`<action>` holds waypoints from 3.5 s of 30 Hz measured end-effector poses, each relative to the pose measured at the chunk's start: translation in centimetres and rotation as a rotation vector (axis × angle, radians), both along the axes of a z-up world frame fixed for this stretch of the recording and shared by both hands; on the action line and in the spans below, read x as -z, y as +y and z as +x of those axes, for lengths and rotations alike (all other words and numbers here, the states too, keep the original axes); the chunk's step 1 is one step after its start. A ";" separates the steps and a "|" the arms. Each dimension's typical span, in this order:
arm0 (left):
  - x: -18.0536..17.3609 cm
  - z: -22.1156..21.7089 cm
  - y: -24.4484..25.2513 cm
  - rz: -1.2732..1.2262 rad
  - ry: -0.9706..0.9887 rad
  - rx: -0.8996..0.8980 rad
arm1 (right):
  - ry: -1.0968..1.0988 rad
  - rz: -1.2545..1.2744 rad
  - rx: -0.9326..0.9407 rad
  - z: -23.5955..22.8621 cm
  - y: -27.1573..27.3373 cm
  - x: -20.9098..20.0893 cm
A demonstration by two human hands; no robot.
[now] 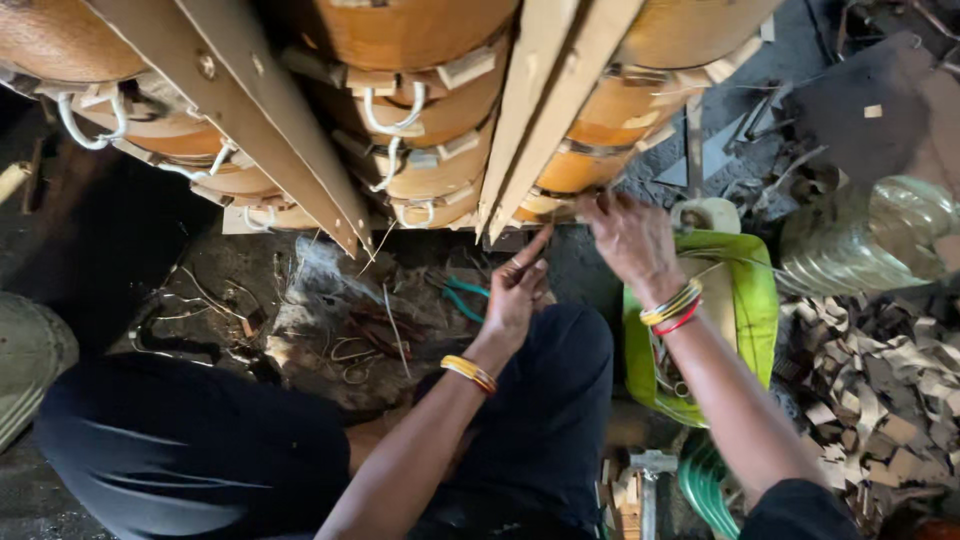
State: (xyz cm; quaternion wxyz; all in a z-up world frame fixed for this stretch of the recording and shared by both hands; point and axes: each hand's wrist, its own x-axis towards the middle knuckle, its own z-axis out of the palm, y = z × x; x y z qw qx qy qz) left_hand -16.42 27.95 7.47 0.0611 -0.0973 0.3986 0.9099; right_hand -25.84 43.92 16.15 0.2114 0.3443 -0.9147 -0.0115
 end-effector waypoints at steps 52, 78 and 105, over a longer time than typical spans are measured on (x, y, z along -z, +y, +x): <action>2.7 10.2 -1.5 -1.059 0.242 0.265 | -0.232 -0.523 0.254 6.3 7.8 3.0; 2.9 1.5 8.7 0.150 0.032 -0.185 | -0.382 -0.071 0.095 3.4 5.7 1.1; 5.9 2.9 7.5 -0.064 0.079 -0.211 | -0.228 0.246 -0.117 -0.3 4.2 2.0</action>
